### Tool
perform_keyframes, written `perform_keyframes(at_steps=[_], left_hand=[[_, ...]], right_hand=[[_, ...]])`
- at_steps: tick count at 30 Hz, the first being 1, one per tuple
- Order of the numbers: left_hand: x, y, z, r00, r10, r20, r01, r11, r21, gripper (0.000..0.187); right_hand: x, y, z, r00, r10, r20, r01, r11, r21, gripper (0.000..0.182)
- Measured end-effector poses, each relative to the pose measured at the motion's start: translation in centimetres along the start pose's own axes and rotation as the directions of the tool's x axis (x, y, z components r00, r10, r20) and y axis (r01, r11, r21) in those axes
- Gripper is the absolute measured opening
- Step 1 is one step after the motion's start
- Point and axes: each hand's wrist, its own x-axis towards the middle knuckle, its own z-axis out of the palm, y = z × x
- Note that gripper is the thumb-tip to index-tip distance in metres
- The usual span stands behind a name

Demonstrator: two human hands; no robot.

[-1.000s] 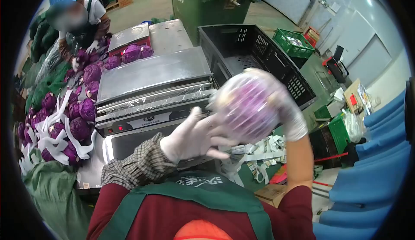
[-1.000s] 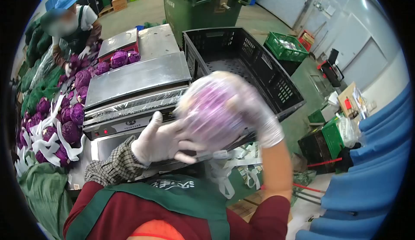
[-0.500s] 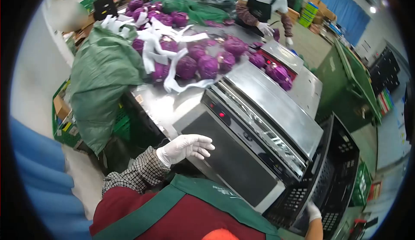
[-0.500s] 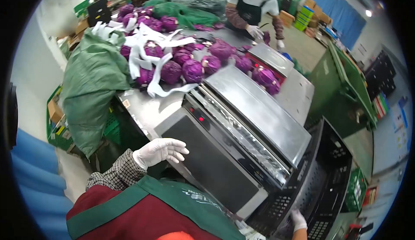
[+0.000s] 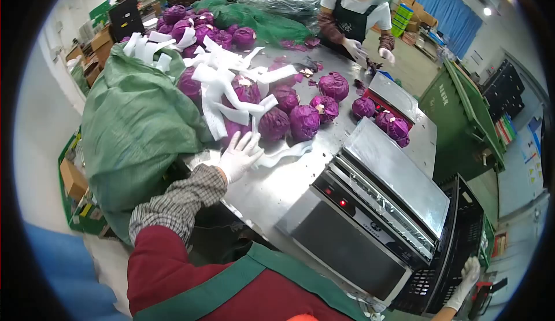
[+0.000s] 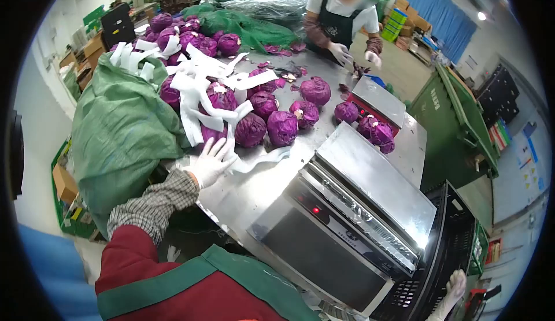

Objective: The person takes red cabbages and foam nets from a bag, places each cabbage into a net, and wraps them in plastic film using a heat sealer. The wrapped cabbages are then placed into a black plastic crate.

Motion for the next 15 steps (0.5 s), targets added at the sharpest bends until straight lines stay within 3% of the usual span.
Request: perform_keyframes(at_steps=[1,3,4,5,7,9,11,13,14,15], left_hand=[[1.2,-1.5,-1.2,0.986,0.089,0.141,-0.075,0.992,-0.103,0.034],[3.9,-2.9,-2.8,0.987,0.127,-0.104,-0.147,0.965,-0.216,0.016],[5.6,-3.4,-3.3,0.938,0.046,-0.344,-0.170,0.925,-0.340,0.016],[7.6,-5.2,-4.5,0.990,0.084,-0.113,-0.134,0.808,-0.574,0.021],[9.3,-5.8,-7.3,0.960,-0.095,-0.262,-0.068,0.833,-0.550,0.032],[9.4,-6.0,-7.5,0.985,-0.047,-0.168,-0.056,0.827,-0.560,0.032],[9.3,-6.3,-9.2,0.996,0.030,-0.090,-0.082,0.746,-0.660,0.035],[8.9,-6.3,-10.9,0.975,0.119,-0.186,-0.212,0.741,-0.637,0.031],[9.1,-5.8,-10.4,0.984,0.132,-0.118,-0.174,0.606,-0.776,0.027],[8.8,-5.0,-11.1,0.993,0.111,0.051,-0.028,0.610,-0.792,0.022]], right_hand=[[-1.7,-5.0,2.7,0.995,-0.094,-0.017,0.096,0.988,0.124,0.043],[-5.9,-14.0,10.1,0.979,-0.199,0.047,0.189,0.969,0.160,0.037],[-7.9,-17.1,13.4,0.963,-0.245,0.115,0.235,0.968,0.090,0.035],[-9.8,-20.0,16.9,0.940,-0.284,0.189,0.284,0.959,0.027,0.032],[-14.3,-27.7,23.7,0.808,-0.347,0.476,0.397,0.918,-0.006,0.027],[-16.1,-30.1,29.9,0.665,-0.426,0.613,0.452,0.883,0.123,0.027],[-17.8,-33.2,35.3,0.557,-0.634,0.536,0.594,0.755,0.276,0.032],[-18.7,-34.9,39.9,0.491,-0.746,0.451,0.612,0.663,0.431,0.038],[-19.5,-35.9,41.6,0.499,-0.705,0.503,0.556,0.706,0.439,0.037],[-19.9,-36.4,43.0,0.495,-0.668,0.556,0.503,0.742,0.443,0.036]])
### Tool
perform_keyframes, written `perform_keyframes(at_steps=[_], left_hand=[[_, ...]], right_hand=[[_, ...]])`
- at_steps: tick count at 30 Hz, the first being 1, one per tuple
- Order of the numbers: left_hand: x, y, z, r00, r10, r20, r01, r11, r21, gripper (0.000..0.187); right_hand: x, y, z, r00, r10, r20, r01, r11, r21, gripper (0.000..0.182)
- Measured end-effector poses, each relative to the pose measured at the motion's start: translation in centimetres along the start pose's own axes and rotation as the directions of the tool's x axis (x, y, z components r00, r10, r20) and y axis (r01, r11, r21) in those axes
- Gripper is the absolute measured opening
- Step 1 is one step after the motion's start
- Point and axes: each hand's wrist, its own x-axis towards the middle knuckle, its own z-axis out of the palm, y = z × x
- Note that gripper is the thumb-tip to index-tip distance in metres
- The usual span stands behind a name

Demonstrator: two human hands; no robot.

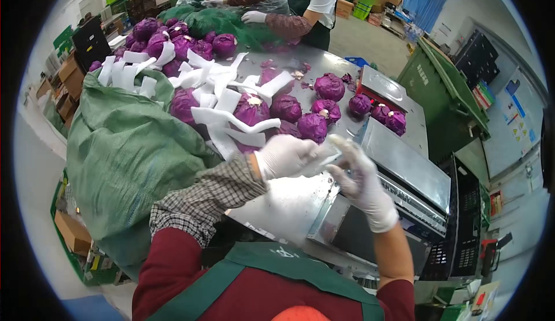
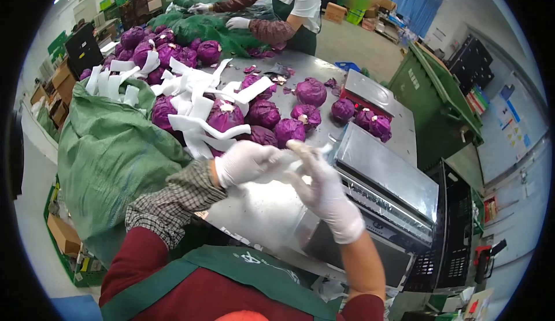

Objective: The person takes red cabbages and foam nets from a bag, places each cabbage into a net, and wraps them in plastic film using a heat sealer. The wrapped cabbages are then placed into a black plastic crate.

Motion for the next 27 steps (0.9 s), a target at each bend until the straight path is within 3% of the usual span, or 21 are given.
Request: perform_keyframes(at_steps=[2,4,5,6,8,9,10,12,13,14,16,17,20,21,23,25,26,27], left_hand=[[-1.1,-0.4,1.3,0.999,0.036,-0.041,-0.036,0.999,-0.001,0.020],[-2.7,-0.6,1.9,0.994,-0.029,-0.105,-0.029,0.855,-0.518,0.020],[-3.2,-1.0,1.7,0.998,-0.067,0.006,0.048,0.655,-0.754,0.023],[-3.9,-1.2,1.3,0.997,-0.060,0.040,0.055,0.278,-0.959,0.027],[-3.5,-2.6,2.1,0.985,-0.138,-0.100,-0.097,0.031,-0.995,0.030],[-2.9,-2.5,2.3,0.960,-0.270,-0.074,-0.035,0.147,-0.989,0.031],[-2.0,-2.2,2.9,0.963,-0.245,-0.112,-0.051,0.242,-0.969,0.035],[-1.0,-1.2,5.1,0.973,-0.208,-0.103,-0.063,0.192,-0.979,0.040],[-1.1,0.2,4.2,0.982,-0.184,-0.038,0.005,0.230,-0.973,0.037],[-1.1,0.1,4.7,0.960,-0.264,-0.094,-0.020,0.272,-0.962,0.033],[-1.3,-0.4,6.3,0.885,-0.410,-0.222,-0.060,0.372,-0.926,0.028],[-1.4,-0.3,6.8,0.829,-0.465,-0.310,-0.156,0.342,-0.927,0.022],[-1.8,-0.3,7.3,0.810,-0.556,-0.188,-0.165,0.092,-0.982,0.021],[-1.5,-0.8,7.5,0.799,-0.574,-0.182,-0.189,0.047,-0.981,0.020],[-0.5,-3.8,7.5,0.937,-0.337,-0.089,0.014,0.293,-0.956,0.018],[-0.9,-2.0,8.9,0.806,-0.561,-0.188,-0.134,0.136,-0.982,0.019],[-0.7,-2.5,9.6,0.815,-0.546,-0.194,-0.127,0.158,-0.979,0.015],[-0.6,-3.1,10.0,0.831,-0.548,-0.092,-0.156,-0.071,-0.985,0.015]], right_hand=[[1.2,2.7,1.9,0.947,-0.319,0.049,0.321,0.914,-0.249,0.021],[0.7,2.8,2.3,0.977,-0.209,-0.049,0.205,0.976,-0.076,0.014],[0.8,2.6,2.3,0.979,-0.158,-0.132,0.152,0.987,-0.049,0.009],[0.7,3.6,2.0,0.982,0.049,-0.181,-0.024,0.990,0.137,0.008],[1.4,4.3,0.3,0.952,0.238,-0.190,-0.156,0.916,0.369,0.012],[1.7,5.0,0.0,0.932,0.342,-0.118,-0.242,0.832,0.499,0.014],[1.7,5.2,0.7,0.943,0.329,-0.045,-0.275,0.848,0.453,0.014],[1.8,4.9,2.6,0.946,0.314,0.084,-0.323,0.879,0.350,0.015],[1.3,9.2,4.8,0.991,0.111,-0.069,-0.094,0.973,0.211,0.016],[0.9,8.4,5.1,0.980,0.176,-0.091,-0.141,0.943,0.302,0.015],[1.3,6.9,4.9,0.926,0.377,0.016,-0.355,0.855,0.379,0.015],[1.2,7.1,4.9,0.922,0.386,0.041,-0.374,0.855,0.360,0.016],[1.4,6.6,5.0,0.977,0.207,-0.042,-0.201,0.973,0.117,0.019],[1.5,7.1,4.7,0.973,0.207,-0.103,-0.192,0.972,0.138,0.017],[1.8,8.6,4.4,0.953,0.208,-0.220,-0.171,0.970,0.176,0.013],[2.2,9.2,4.2,0.908,0.365,-0.206,-0.146,0.736,0.661,0.014],[2.2,9.6,4.3,0.885,0.436,-0.165,-0.105,0.531,0.841,0.014],[1.9,10.4,4.3,0.899,0.426,-0.099,-0.121,0.460,0.880,0.019]])
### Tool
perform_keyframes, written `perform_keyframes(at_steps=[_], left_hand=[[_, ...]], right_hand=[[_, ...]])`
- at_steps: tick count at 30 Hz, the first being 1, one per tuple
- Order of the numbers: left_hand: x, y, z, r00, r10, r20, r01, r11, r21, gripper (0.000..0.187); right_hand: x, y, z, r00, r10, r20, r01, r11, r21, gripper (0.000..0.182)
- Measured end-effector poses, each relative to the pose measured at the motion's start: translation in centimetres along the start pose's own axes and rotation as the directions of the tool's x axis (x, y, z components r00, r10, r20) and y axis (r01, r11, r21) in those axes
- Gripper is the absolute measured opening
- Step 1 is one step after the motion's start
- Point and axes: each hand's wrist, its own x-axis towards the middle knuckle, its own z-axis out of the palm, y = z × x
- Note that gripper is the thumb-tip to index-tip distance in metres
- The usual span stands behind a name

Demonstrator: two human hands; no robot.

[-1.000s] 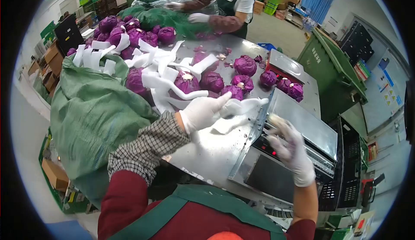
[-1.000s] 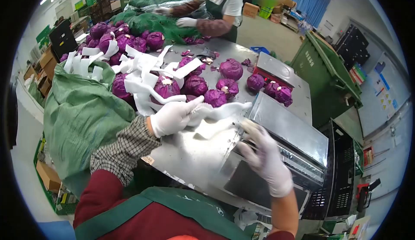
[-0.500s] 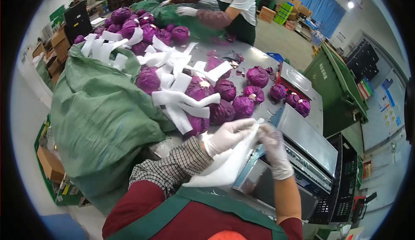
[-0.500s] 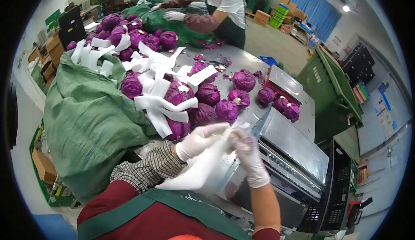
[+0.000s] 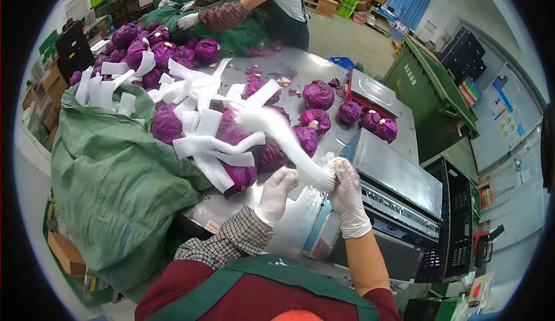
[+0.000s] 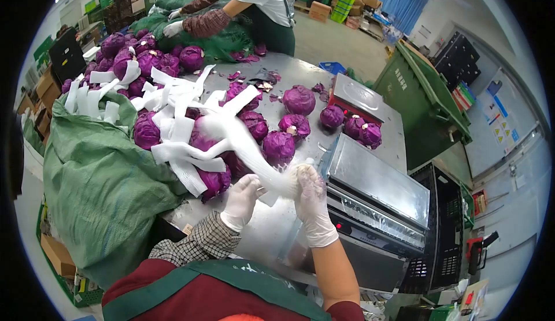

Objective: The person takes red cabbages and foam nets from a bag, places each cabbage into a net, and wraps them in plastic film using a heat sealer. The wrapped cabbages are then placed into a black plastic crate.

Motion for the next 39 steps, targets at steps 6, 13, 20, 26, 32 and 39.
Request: perform_keyframes(at_steps=[6,13,20,26,32,39], left_hand=[[4.6,-0.2,-2.5,0.958,0.018,0.286,-0.136,0.907,0.398,0.021],[1.7,3.9,0.9,0.844,-0.412,0.343,0.481,0.864,-0.148,0.031],[5.7,0.9,-1.9,0.996,0.085,-0.040,-0.065,0.933,0.354,0.018],[7.8,4.9,-0.6,0.978,-0.067,0.195,0.135,0.924,-0.358,0.042],[4.6,2.6,1.5,0.776,-0.408,0.481,0.557,0.801,-0.219,0.057],[8.5,1.5,-1.5,0.939,-0.341,-0.042,0.344,0.936,0.076,0.019]], right_hand=[[-0.5,-1.2,0.1,0.908,0.385,0.164,-0.310,0.883,-0.353,0.021],[4.2,-4.0,-3.1,0.987,0.161,-0.008,-0.147,0.883,-0.446,0.017],[5.2,-3.3,-2.7,0.979,0.200,-0.041,-0.188,0.799,-0.571,0.028],[5.2,-4.0,0.9,0.934,0.358,-0.017,-0.267,0.663,-0.700,0.036],[10.4,-2.8,-7.2,0.996,0.050,0.072,0.022,0.651,-0.758,0.027],[10.5,-2.9,-6.1,0.952,0.301,-0.054,-0.302,0.953,-0.010,0.009]])
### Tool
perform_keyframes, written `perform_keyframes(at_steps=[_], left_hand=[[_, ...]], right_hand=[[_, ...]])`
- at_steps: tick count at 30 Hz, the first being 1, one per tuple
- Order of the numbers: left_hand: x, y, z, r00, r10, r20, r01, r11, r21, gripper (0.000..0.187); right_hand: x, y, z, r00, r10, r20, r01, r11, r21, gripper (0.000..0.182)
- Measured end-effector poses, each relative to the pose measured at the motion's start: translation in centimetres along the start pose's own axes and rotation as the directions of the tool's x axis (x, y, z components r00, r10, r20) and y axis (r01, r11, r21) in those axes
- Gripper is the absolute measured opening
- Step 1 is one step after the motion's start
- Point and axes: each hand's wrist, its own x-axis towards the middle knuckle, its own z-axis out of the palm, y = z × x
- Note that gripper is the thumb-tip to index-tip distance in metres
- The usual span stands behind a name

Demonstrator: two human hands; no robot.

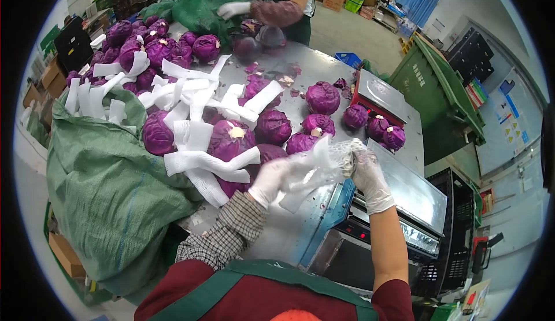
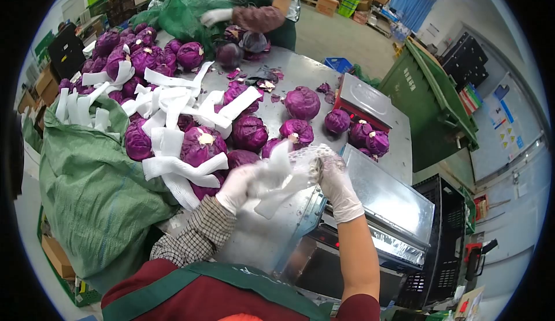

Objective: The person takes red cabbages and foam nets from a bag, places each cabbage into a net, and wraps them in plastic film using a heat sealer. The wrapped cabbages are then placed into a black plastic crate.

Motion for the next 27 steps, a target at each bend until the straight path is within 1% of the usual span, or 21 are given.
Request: perform_keyframes(at_steps=[1,2,3,4,6,7,8,10,11,12,13,15,17,18,20,21,22,23,25,26,27], left_hand=[[2.0,0.0,-1.2,0.989,0.128,0.076,-0.111,0.973,-0.201,0.021],[2.0,1.9,-0.6,0.969,0.223,0.108,-0.196,0.957,-0.214,0.032],[2.8,2.6,-0.7,0.966,0.231,0.119,-0.180,0.925,-0.336,0.037],[3.3,3.1,-0.9,0.963,0.239,0.128,-0.158,0.877,-0.453,0.043],[3.3,5.0,-0.5,0.963,0.133,0.233,0.016,0.838,-0.546,0.050],[3.7,5.3,-0.2,0.968,0.091,0.233,0.043,0.857,-0.513,0.051],[3.0,5.9,1.0,0.963,0.063,0.260,0.031,0.939,-0.343,0.049],[5.4,4.2,0.9,0.983,0.036,0.181,-0.012,0.991,-0.131,0.047],[6.3,4.0,0.5,0.994,0.011,0.106,-0.016,0.999,0.051,0.042],[6.9,3.7,0.3,0.995,0.085,0.042,-0.093,0.966,0.240,0.040],[8.1,3.4,-0.4,0.997,0.080,-0.022,-0.065,0.920,0.386,0.045],[10.5,3.0,-1.7,0.986,0.111,-0.127,0.001,0.749,0.662,0.053],[12.3,2.9,-2.4,0.966,0.187,-0.181,0.071,0.478,0.876,0.061],[12.1,3.4,-1.9,0.945,0.288,-0.156,0.024,0.412,0.911,0.064],[13.2,4.0,-2.1,0.919,0.377,-0.112,0.017,0.247,0.969,0.054],[13.7,3.9,-1.8,0.923,0.334,-0.189,0.117,0.224,0.968,0.053],[14.4,3.1,-1.9,0.915,0.328,-0.234,0.175,0.200,0.964,0.056],[14.5,2.8,-1.7,0.933,0.291,-0.213,0.167,0.174,0.970,0.057],[14.7,2.8,-0.7,0.964,0.180,-0.193,0.180,0.085,0.980,0.057],[16.5,1.6,-2.2,0.991,0.099,-0.084,0.089,-0.047,0.995,0.054],[16.3,1.4,-1.9,0.987,0.139,-0.076,0.081,-0.028,0.996,0.053]], right_hand=[[0.0,-0.3,-0.1,0.996,0.088,-0.012,-0.089,0.993,-0.081,0.010],[-0.2,-0.5,-0.1,0.984,0.175,-0.033,-0.178,0.971,-0.159,0.011],[-0.5,-1.0,1.3,0.972,0.229,0.056,-0.211,0.951,-0.225,0.014],[-0.4,-0.4,1.7,0.986,0.150,0.072,-0.113,0.920,-0.377,0.016],[-0.7,0.5,2.9,0.991,0.000,0.135,0.087,0.764,-0.639,0.021],[-0.9,-0.1,3.4,0.997,-0.023,-0.075,-0.048,0.569,-0.821,0.027],[1.5,0.7,0.6,0.991,-0.115,-0.073,-0.002,0.520,-0.854,0.025],[8.1,3.4,-7.0,0.954,-0.297,-0.052,0.077,0.406,-0.911,0.020],[7.9,2.4,-5.6,0.924,-0.323,-0.205,0.005,0.545,-0.838,0.019],[6.7,0.8,-2.4,0.879,-0.319,-0.354,-0.052,0.674,-0.737,0.019],[6.0,0.3,-0.7,0.818,-0.287,-0.499,-0.095,0.788,-0.608,0.020],[6.5,1.4,-1.2,0.872,-0.161,-0.462,-0.035,0.921,-0.388,0.021],[7.4,3.2,-2.8,0.918,-0.057,-0.391,0.002,0.990,-0.140,0.022],[8.1,4.3,-3.8,0.939,-0.016,-0.344,0.013,1.000,-0.012,0.023],[9.6,7.7,-6.0,0.972,0.049,-0.230,0.009,0.969,0.245,0.025],[9.7,9.7,-6.8,0.970,0.040,-0.241,0.025,0.965,0.261,0.030],[9.3,11.6,-6.9,0.960,-0.013,-0.281,0.065,0.982,0.178,0.037],[8.6,13.3,-6.9,0.939,-0.102,-0.328,0.115,0.993,0.021,0.046],[7.1,15.4,-5.9,0.879,-0.327,-0.347,0.223,0.926,-0.305,0.065],[7.0,15.6,-4.8,0.844,-0.423,-0.328,0.281,0.871,-0.403,0.074],[7.7,15.7,-3.9,0.825,-0.454,-0.336,0.304,0.858,-0.413,0.072]])
